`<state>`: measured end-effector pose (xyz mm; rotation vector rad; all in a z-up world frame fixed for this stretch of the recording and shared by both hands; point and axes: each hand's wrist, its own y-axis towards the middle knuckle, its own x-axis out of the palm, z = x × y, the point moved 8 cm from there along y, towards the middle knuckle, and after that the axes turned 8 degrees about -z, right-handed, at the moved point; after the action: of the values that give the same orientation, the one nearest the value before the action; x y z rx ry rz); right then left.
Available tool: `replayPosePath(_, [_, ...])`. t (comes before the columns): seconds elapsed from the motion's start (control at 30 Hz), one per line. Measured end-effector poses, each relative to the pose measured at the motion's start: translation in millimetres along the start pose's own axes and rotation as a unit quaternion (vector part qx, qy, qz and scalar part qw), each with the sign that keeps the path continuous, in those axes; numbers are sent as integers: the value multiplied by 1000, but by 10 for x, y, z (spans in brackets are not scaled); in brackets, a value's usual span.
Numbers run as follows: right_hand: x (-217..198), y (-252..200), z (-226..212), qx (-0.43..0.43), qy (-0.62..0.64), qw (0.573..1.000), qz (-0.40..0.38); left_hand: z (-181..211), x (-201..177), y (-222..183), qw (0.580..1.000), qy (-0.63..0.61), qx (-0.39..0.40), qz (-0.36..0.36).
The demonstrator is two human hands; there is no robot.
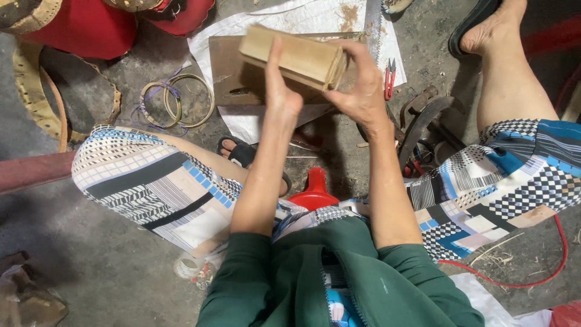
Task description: Shaving and shaping small wooden blocks using a hand drawknife to finalize components for instruments.
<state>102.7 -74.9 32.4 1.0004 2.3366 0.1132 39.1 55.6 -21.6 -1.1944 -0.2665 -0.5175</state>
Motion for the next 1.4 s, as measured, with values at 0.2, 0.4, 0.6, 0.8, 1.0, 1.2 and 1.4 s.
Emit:
replayPosePath(0.2, [718,-250,619,113,-33,993,32,290,-338,366,978,187,75,52])
replayPosePath(0.4, [1106,-543,897,144,-71,983,91,181,-892,992,969,188,142,79])
replayPosePath(0.6, [1164,-549,907,80,-58,991,94,272,-916,702,935,255,178,168])
replayPosePath(0.8, [1147,-506,933,165,-111,979,38,118,-1077,711,915,199,312,158])
replayPosePath(1.0, [1165,-572,1212,141,-85,986,6,539,-1193,712,943,131,293,87])
replayPosePath(1.2, [1055,-614,1333,315,157,936,-3,636,-1554,886,930,51,317,176])
replayPosePath(1.4, [1062,-780,1286,501,400,762,89,393,-1473,1063,939,165,256,157])
